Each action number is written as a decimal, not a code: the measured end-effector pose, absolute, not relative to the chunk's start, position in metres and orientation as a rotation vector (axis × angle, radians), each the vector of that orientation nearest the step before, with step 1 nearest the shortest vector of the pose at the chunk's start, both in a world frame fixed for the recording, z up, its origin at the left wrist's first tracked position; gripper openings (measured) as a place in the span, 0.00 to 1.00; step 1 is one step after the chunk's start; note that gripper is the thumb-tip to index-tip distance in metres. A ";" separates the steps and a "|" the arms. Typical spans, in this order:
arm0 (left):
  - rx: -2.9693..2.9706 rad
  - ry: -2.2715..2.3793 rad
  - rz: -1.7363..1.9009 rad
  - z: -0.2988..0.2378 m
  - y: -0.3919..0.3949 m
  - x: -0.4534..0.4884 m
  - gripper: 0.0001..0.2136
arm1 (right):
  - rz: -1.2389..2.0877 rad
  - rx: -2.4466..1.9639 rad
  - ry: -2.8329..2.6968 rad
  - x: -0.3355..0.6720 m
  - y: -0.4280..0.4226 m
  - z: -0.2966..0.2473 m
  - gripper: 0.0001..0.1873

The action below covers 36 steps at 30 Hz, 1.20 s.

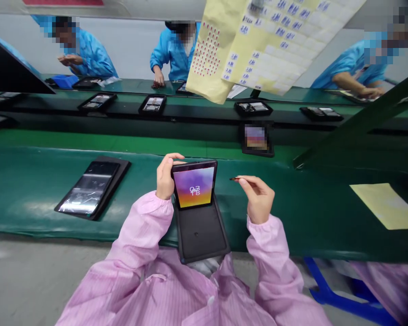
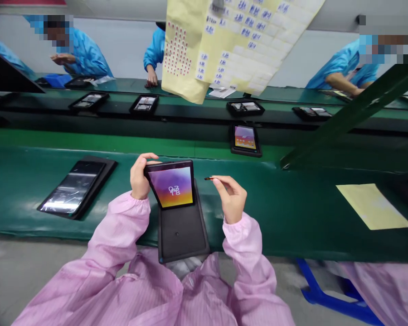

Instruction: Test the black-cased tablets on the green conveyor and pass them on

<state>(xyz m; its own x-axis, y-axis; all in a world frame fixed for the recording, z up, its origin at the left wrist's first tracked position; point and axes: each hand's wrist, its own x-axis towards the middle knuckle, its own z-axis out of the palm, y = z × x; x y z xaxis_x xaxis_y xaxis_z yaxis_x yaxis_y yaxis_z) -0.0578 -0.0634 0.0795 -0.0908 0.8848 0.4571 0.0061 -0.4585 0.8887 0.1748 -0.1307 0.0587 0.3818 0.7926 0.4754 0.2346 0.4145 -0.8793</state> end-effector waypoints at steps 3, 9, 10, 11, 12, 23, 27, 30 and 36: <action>1.832 0.959 1.380 0.100 -0.072 -0.064 0.13 | 0.344 -1.053 -1.439 0.162 -0.121 0.098 0.04; 2.208 0.918 1.279 0.128 -0.080 -0.061 0.06 | 0.092 -0.893 -1.847 0.137 -0.108 0.144 0.08; 2.214 0.921 1.334 0.125 -0.081 -0.059 0.06 | 0.099 -0.884 -1.878 0.134 -0.106 0.147 0.08; 2.190 0.937 1.411 0.121 -0.082 -0.059 0.06 | 0.119 -0.879 -1.906 0.132 -0.104 0.148 0.07; 2.132 0.961 1.503 0.116 -0.083 -0.058 0.06 | 0.149 -0.873 -1.932 0.129 -0.103 0.148 0.07; 1.643 0.846 2.136 0.089 -0.089 -0.046 0.08 | 0.185 -0.917 -2.280 0.109 -0.100 0.150 0.11; 1.637 0.882 2.143 0.089 -0.090 -0.046 0.10 | 0.093 -0.926 -2.355 0.109 -0.101 0.153 0.11; 1.641 0.893 2.144 0.088 -0.090 -0.046 0.11 | 0.022 -0.910 -2.420 0.109 -0.100 0.154 0.11; 1.650 0.820 2.167 0.088 -0.089 -0.045 0.09 | -0.018 -0.860 -2.534 0.109 -0.097 0.157 0.13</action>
<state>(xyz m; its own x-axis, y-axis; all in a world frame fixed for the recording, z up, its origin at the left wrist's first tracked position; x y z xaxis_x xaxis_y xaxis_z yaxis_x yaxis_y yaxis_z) -0.0454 -0.0887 0.0880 -0.2980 0.5501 0.7801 0.1041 -0.7937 0.5994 0.1093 -0.0968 0.1572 -0.6981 0.5732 0.4290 0.5792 0.8044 -0.1322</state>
